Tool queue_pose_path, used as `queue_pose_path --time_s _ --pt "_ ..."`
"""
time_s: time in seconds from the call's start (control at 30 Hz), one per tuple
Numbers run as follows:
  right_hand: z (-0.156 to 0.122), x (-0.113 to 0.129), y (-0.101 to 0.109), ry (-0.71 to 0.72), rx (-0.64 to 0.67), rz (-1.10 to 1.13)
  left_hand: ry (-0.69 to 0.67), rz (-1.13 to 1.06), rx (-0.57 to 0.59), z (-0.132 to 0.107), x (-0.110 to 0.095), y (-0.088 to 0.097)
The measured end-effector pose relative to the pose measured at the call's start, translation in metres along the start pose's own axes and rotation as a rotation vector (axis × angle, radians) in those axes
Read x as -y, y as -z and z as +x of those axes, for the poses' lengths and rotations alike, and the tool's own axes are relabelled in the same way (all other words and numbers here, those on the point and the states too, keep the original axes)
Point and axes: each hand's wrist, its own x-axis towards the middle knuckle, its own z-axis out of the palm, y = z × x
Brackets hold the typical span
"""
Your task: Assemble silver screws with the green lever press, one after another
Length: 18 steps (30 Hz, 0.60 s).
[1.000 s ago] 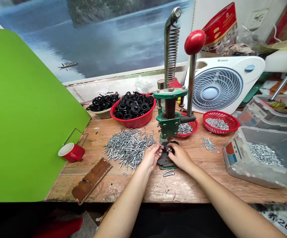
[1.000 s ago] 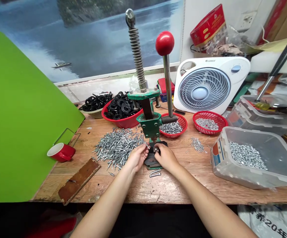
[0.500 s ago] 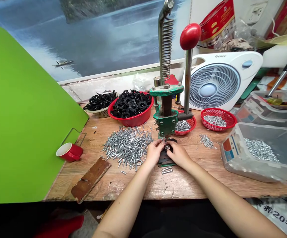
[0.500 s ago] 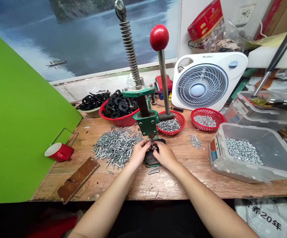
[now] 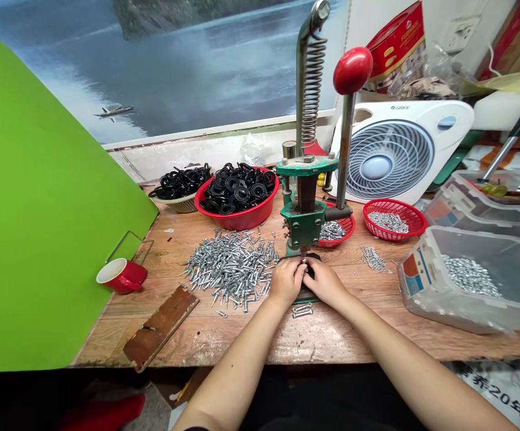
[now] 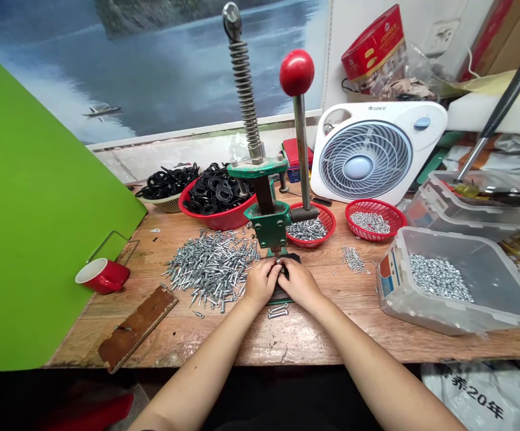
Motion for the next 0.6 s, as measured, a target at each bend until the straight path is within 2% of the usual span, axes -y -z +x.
queue_pose_path --time_s 0.07,0.1,0.13,0.2,0.27,0.3,0.33,0.37,0.47,0.53,0.57,0.6 --pt "-0.008 0.001 0.010 0.020 -0.009 0.047 -0.024 0.018 -0.036 -0.002 0.004 -0.004" --pt "-0.012 0.004 0.020 0.028 -0.063 0.077 -0.027 0.018 -0.046 -0.003 0.005 -0.006" --pt "-0.016 0.008 0.034 0.038 -0.169 0.103 -0.029 0.015 -0.048 -0.003 0.007 -0.008" --pt "-0.013 0.025 0.074 0.080 -0.517 0.127 -0.031 0.008 -0.043 -0.003 0.008 -0.009" --pt "0.010 0.051 0.123 0.197 -0.869 0.117 -0.023 0.003 -0.040 -0.003 0.007 -0.009" --pt "0.029 0.068 0.148 0.277 -0.937 0.151 -0.016 0.000 -0.041 -0.003 0.007 -0.008" --pt "0.050 0.085 0.172 0.316 -0.910 0.218 -0.008 -0.004 -0.043 -0.003 0.006 -0.008" --pt "0.072 0.102 0.194 0.312 -0.807 0.298 -0.001 -0.008 -0.045 -0.003 0.006 -0.007" --pt "0.118 0.149 0.239 0.240 -0.343 0.577 0.008 -0.019 -0.044 -0.003 0.005 -0.007" --pt "0.118 0.170 0.250 0.270 -0.192 0.662 0.011 -0.025 -0.043 -0.004 0.004 -0.006" --pt "0.108 0.176 0.251 0.307 -0.194 0.666 0.011 -0.030 -0.043 -0.004 0.004 -0.006" --pt "0.095 0.180 0.250 0.344 -0.253 0.633 0.010 -0.034 -0.041 -0.004 0.004 -0.006"
